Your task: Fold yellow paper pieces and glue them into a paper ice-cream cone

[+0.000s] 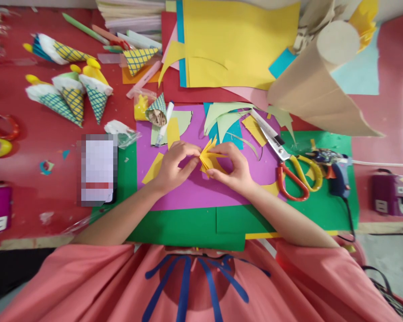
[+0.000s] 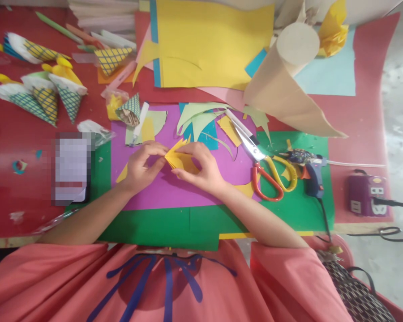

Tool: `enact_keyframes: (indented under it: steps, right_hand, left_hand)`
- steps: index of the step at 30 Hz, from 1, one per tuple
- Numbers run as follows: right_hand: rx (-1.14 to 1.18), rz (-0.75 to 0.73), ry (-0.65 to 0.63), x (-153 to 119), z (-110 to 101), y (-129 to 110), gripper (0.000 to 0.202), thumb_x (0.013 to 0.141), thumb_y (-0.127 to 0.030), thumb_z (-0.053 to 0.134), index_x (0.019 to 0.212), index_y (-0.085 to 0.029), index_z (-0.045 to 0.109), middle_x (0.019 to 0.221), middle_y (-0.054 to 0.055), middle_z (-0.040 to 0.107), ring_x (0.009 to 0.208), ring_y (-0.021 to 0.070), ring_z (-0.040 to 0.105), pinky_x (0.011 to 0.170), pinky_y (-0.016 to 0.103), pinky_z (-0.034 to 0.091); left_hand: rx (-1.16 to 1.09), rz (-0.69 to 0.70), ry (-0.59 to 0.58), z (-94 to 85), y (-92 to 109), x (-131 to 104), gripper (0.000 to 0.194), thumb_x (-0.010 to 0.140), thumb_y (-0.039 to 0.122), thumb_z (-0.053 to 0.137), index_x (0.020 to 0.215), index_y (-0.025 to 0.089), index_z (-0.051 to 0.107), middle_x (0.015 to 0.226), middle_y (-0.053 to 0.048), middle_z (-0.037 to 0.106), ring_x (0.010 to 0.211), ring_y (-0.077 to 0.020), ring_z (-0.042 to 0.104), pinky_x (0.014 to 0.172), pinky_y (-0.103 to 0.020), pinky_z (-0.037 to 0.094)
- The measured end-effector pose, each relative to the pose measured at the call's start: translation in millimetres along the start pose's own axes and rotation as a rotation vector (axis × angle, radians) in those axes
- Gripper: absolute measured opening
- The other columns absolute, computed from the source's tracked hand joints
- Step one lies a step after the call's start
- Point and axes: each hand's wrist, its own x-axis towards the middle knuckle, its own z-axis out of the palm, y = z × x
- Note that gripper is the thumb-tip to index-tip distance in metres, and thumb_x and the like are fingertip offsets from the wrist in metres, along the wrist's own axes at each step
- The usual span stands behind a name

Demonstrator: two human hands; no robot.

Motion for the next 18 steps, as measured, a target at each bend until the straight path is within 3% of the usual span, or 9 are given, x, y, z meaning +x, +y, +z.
enact_keyframes:
  steps: [8,13,18]
  right_hand:
    - [-0.028,-0.019,-0.019,1.9,0.1,-1.7,0.019,0.085,-0.026,0.064,0.103,-0.022,0.059,0.099,0.005,0.069,0.093,0.018,0.065,0.084,0.036,0.052]
    - [-0.096,-0.058,0.005,-0.3,1.2,-1.4,0.012,0.088,-0.018,0.057,0.099,-0.022,0.061,0.092,0.005,0.069,0.089,0.0171,0.065,0.08,0.034,0.053]
    - [-0.107,-0.109,0.004,-1.4,3.3,-1.2,0.008,0.086,-0.02,0.062,0.094,-0.021,0.061,0.087,0.004,0.069,0.085,0.0171,0.065,0.076,0.033,0.054]
  left_hand:
    - [0.04,-0.031,-0.032,0.1,0.9,0.0,0.004,0.093,0.026,0.052,0.092,0.022,0.055,0.09,-0.001,0.07,0.086,-0.0142,0.065,0.081,-0.031,0.05]
    - [0.043,0.043,-0.037,1.3,4.3,1.6,0.003,0.091,0.02,0.055,0.092,0.022,0.054,0.087,0.0,0.068,0.083,-0.0135,0.063,0.079,-0.03,0.048]
    - [0.064,0.088,-0.089,3.5,6.3,2.2,0.003,0.09,0.02,0.054,0.087,0.022,0.054,0.077,0.001,0.065,0.075,-0.0148,0.059,0.075,-0.031,0.047]
